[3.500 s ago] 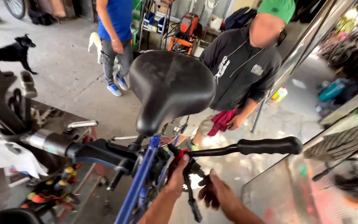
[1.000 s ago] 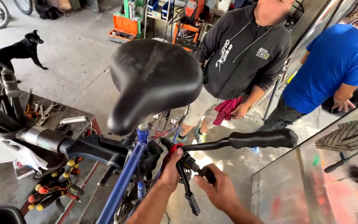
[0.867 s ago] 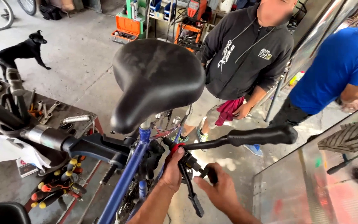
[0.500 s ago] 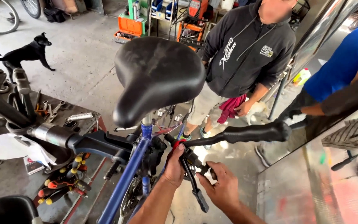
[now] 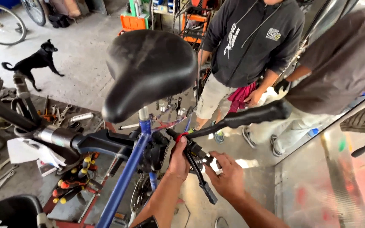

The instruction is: A person uses a hand tool to adjust and secure components on a bicycle, specifically focusing on the rear rack and seat area.

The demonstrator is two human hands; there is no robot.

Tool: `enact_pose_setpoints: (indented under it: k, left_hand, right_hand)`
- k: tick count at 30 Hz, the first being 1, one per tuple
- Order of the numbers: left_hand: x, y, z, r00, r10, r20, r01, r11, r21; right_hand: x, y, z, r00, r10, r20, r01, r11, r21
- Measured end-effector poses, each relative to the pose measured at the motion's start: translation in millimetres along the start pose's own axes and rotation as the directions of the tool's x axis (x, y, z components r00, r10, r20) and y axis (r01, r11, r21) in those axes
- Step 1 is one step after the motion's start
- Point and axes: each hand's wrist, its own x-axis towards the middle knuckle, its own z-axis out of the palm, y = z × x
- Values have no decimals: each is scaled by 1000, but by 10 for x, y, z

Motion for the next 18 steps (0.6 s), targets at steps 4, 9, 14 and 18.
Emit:
enact_pose_setpoints:
  k: [4, 9, 14, 18]
  left_hand:
    - [-51, 97, 94, 999, -44, -20, 44, 999, 5]
    - [676, -571, -261, 997, 19, -71, -39, 954, -296]
    - [623, -556, 19, 939, 344, -24, -336, 896, -291]
    - [416, -434, 147, 918, 283, -279, -325, 939, -115]
  right_hand:
    - [168, -203, -185, 961, 189, 202, -228, 955, 190]
    - [213, 241, 59, 584, 469, 663, -686, 721, 95]
    - [174, 224, -186, 958, -261, 116, 271, 960, -71]
    - [211, 135, -193, 943, -317, 102, 323, 945, -50]
